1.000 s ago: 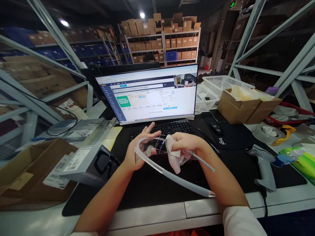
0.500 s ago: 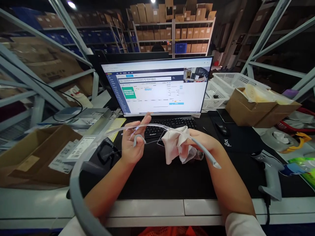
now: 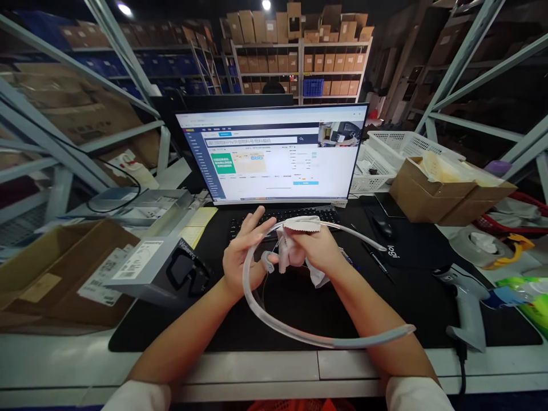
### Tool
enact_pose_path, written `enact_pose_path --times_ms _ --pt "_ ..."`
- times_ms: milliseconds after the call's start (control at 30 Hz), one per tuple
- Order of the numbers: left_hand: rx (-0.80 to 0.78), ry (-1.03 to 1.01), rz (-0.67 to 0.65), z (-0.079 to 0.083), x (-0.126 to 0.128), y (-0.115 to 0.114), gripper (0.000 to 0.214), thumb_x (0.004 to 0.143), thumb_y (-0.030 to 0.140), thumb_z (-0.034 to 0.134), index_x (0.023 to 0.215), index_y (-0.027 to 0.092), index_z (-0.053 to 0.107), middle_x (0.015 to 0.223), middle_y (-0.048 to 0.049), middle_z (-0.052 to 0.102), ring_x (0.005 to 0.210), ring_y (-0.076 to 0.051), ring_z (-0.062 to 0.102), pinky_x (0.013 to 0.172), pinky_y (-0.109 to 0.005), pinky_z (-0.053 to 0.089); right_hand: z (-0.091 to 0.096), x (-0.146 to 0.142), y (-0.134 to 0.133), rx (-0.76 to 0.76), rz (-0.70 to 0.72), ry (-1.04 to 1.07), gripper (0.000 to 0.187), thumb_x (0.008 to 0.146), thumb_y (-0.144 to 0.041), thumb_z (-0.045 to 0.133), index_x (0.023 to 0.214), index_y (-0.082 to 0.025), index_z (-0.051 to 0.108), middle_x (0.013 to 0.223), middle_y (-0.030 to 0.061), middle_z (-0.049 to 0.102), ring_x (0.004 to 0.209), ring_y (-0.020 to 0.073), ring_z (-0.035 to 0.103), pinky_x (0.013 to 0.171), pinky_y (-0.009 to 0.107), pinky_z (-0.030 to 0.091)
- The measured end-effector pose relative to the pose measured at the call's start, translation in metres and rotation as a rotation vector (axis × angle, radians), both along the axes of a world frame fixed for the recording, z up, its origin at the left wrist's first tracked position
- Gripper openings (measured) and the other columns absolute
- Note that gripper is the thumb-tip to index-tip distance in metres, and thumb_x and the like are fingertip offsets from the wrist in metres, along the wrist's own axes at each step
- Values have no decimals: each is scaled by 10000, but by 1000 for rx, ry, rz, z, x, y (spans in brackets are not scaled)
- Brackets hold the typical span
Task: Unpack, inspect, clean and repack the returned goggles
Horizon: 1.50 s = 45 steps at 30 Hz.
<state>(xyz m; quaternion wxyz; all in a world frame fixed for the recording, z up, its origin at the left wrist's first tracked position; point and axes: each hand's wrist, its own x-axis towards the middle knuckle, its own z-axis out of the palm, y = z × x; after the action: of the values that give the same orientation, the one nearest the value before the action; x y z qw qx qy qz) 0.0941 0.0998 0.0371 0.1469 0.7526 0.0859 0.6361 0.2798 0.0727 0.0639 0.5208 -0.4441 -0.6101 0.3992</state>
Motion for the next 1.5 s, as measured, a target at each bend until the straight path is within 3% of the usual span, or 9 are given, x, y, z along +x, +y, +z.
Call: enact_pose_path --times_ms 133,267,400,500,667,833,1033,1267,1500 --pt "-9 13 33 3 -3 0 443 877 321 760 1253 249 537 1277 -137 716 1420 -314 487 1220 -635 240 8 21 -4 58 30 -155 285 841 -471 717 857 -195 785 821 53 770 859 246 719 856 360 556" --pt "1 23 -11 1 -1 -4 490 839 282 798 1258 272 545 1301 -117 706 1416 -314 492 1228 -622 228 16 27 -9 -71 106 -229 300 835 -472 728 803 -177 772 651 33 714 704 220 693 738 326 558" --pt "-77 -53 -25 -3 3 -7 475 825 220 805 1238 292 581 1327 -94 695 1403 -302 509 1246 -596 204 11 6 -5 46 -42 -24 312 842 -516 713 880 -207 748 929 61 766 916 242 706 876 365 551" --pt "-245 -134 -91 0 4 -7 408 854 245 781 1219 267 598 1300 -106 710 1405 -298 508 1239 -584 237 10 7 -7 51 -32 -71 318 870 -509 686 993 -224 752 1069 69 757 1027 258 685 958 393 528" --pt "-427 -328 -255 8 1 -4 351 840 337 801 1123 257 610 1234 -102 743 1351 -306 566 1161 -527 408 24 57 -20 -108 114 -238 377 896 -510 654 694 -201 726 641 46 693 656 222 663 687 331 567" --pt "-386 -310 -291 4 -2 -1 331 922 392 699 1210 281 579 1316 -87 704 1374 -291 544 1172 -526 405 29 90 -24 -48 79 -47 373 791 -522 768 647 -178 748 648 96 711 653 280 695 602 371 591" --pt "-406 -296 -277 2 -1 -3 347 916 422 699 1203 275 571 1344 -91 687 1376 -293 542 1187 -538 396 29 90 -29 -90 -69 170 382 689 -481 860 911 -180 781 735 89 753 531 275 692 479 382 600" --pt "-410 -320 -322 6 1 -7 313 924 394 695 1191 267 591 1314 -106 703 1396 -291 520 1214 -541 347 26 92 -25 -42 -48 117 254 767 -414 818 909 -206 790 755 80 760 622 285 723 563 376 613" --pt "-417 -283 -387 2 1 -6 272 989 361 602 1249 286 574 1373 -89 668 1428 -264 486 1231 -531 294 30 88 -28 -84 -44 83 275 723 -434 838 851 -199 776 672 68 738 579 279 707 543 382 612"
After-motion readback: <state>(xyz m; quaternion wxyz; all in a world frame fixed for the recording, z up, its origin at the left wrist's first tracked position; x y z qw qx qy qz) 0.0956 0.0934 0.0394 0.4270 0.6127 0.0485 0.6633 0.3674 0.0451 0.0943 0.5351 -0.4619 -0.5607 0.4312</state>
